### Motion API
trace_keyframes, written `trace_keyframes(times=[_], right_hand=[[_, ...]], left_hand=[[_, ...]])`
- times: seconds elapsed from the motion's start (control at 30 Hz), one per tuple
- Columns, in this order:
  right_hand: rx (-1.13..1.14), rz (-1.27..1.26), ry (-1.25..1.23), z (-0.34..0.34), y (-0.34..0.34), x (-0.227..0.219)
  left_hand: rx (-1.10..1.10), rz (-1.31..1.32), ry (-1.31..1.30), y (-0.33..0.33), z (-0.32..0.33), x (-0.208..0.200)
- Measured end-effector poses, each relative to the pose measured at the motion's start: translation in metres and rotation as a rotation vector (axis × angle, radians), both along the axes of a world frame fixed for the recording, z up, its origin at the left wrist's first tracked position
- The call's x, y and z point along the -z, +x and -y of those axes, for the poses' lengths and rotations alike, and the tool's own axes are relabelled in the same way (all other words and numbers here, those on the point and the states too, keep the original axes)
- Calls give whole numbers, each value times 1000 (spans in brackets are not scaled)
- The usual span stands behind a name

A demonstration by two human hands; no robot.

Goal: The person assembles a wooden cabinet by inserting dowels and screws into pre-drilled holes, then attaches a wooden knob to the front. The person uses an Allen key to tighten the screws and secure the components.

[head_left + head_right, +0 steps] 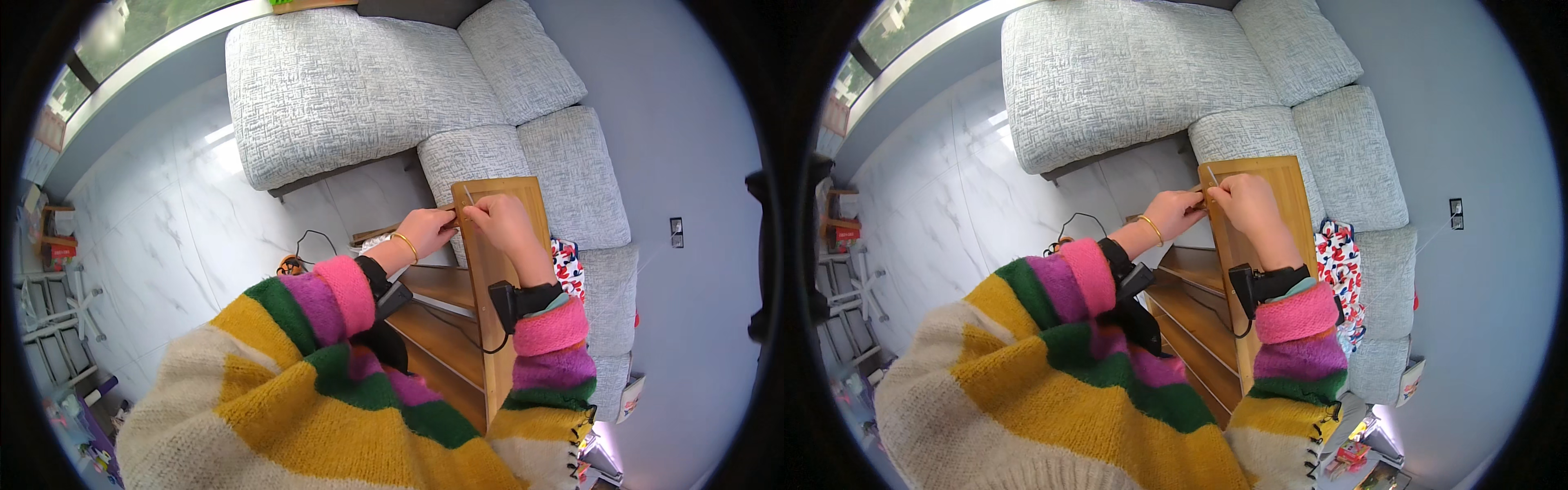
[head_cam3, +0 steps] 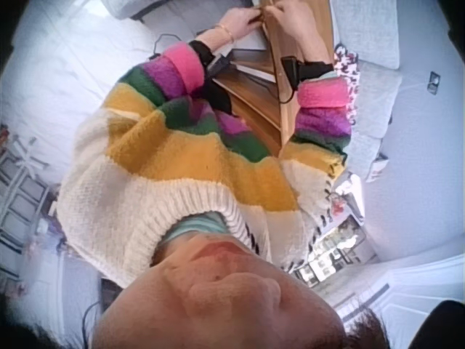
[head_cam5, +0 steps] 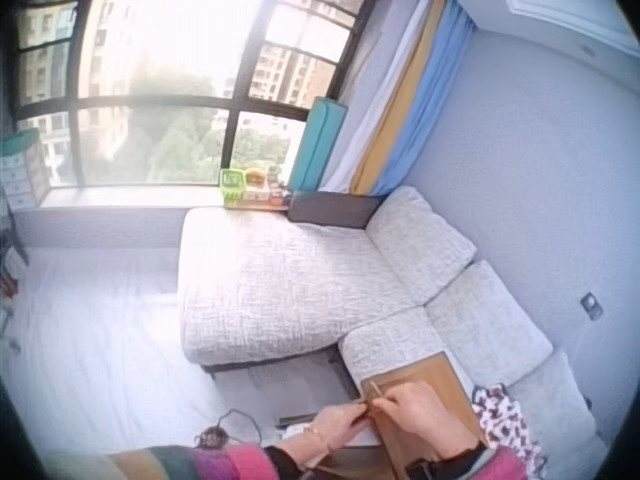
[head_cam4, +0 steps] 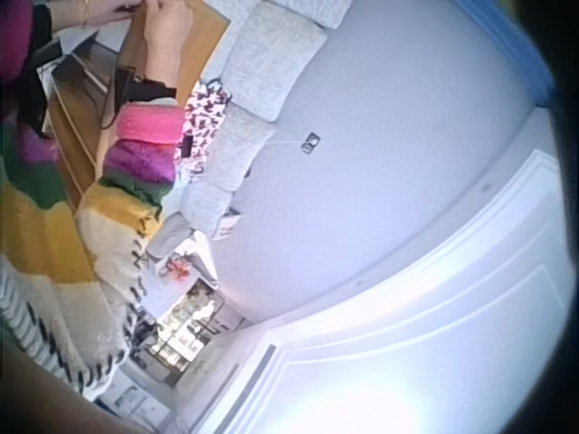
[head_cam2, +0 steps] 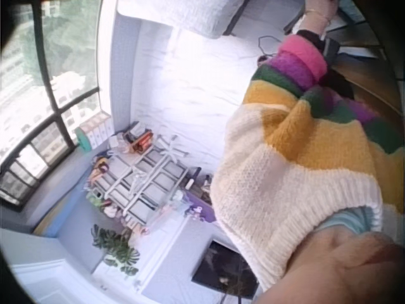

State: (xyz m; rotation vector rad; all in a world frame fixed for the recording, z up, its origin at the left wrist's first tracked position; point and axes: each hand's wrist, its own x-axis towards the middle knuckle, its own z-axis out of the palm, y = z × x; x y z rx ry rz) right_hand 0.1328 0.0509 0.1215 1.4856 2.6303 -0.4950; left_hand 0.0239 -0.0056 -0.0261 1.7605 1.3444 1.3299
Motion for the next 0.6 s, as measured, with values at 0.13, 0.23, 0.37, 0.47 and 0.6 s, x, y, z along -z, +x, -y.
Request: trace_keyframes(times=[0.13, 0.23, 0.37, 0.47, 0.6], right_hand=[[-87, -22, 55, 0, 1, 1], [-127, -38, 141, 2, 0, 3], [-169, 35, 220, 2, -3, 6], [-12, 6, 96, 0, -3, 5], [45, -124, -270, -10, 8, -7]], left_hand=[[96, -170, 25, -11, -10, 0], [63, -157, 26, -10, -7, -1], [-32, -106, 41, -4, -3, -1], [-63, -116, 87, -2, -2, 1], [-87, -133, 142, -2, -4, 4]])
